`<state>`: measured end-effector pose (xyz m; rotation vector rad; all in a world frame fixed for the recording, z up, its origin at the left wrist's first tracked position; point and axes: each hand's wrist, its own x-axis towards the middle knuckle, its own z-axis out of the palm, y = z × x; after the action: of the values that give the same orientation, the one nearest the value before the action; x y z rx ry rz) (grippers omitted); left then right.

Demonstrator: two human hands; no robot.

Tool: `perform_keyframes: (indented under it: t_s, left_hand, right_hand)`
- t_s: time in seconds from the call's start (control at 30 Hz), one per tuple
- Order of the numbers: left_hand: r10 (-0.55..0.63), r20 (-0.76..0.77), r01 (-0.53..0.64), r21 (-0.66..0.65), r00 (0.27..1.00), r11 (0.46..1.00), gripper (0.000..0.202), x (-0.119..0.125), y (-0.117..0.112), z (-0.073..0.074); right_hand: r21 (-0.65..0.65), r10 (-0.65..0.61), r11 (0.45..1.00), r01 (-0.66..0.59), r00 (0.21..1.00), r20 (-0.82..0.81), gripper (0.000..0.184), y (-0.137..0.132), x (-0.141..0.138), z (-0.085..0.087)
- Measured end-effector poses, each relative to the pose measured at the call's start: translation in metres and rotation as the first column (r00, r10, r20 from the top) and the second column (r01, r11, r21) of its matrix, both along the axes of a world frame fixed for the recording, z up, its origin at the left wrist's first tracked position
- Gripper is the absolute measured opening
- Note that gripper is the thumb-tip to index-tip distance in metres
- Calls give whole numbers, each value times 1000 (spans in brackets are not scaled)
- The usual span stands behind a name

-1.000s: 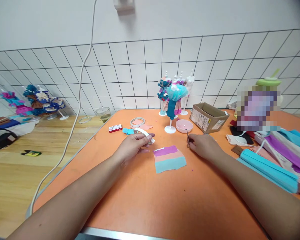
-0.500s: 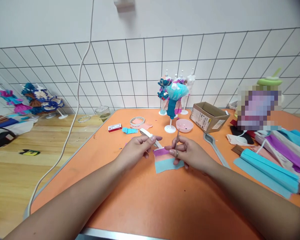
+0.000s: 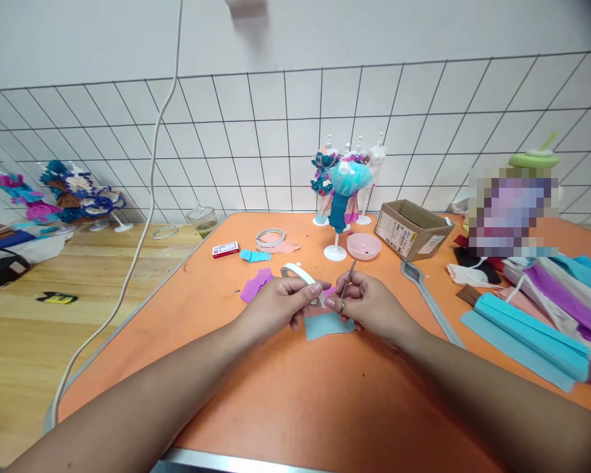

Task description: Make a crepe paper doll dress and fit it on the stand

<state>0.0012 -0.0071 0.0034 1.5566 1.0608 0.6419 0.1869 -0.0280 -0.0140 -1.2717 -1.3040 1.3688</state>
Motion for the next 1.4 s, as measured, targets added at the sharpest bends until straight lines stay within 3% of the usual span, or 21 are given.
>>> perform_keyframes:
  t_s: [0.27, 0.47, 0.57, 0.73, 0.87, 1.0, 1.17, 1.4]
  left_hand:
    - [75, -82, -74, 12, 994, 997, 36, -2, 6, 1]
    - [154, 110, -130, -204, 982, 970, 41, -1, 7, -1]
    - [209, 171, -170, -215, 963, 962, 39, 1, 6, -2]
    - [228, 171, -213, -98, 959, 972, 37, -10, 15, 5]
    - [200, 267, -176, -112, 943, 978, 37, -25, 23, 16]
    - [192, 327, -155, -134, 925, 979, 40, -26, 21, 22]
    - [162, 298, -109, -184, 941, 977, 42, -14, 11, 19]
    - [76, 221, -49, -126, 972, 991, 43, -11, 7, 15]
  right_hand:
    - [-59, 80, 995, -84, 994, -71, 40, -3, 3, 5]
    - [-95, 95, 989, -113, 980, -174, 38, -4, 0, -1]
    - [-105, 95, 988, -116, 978, -186, 38, -3, -1, -4]
    - [-69, 75, 995, -68, 992, 99, 33, -5, 3, 2]
    - [30, 220, 971, -237, 938, 268, 28, -12, 5, 6]
    - [47, 330, 914, -404, 805, 493, 24, -23, -1, 7]
    - [30, 387, 881, -472, 756, 528, 24, -30, -7, 8]
    - [11, 381, 889, -458, 751, 539, 23, -29, -6, 9]
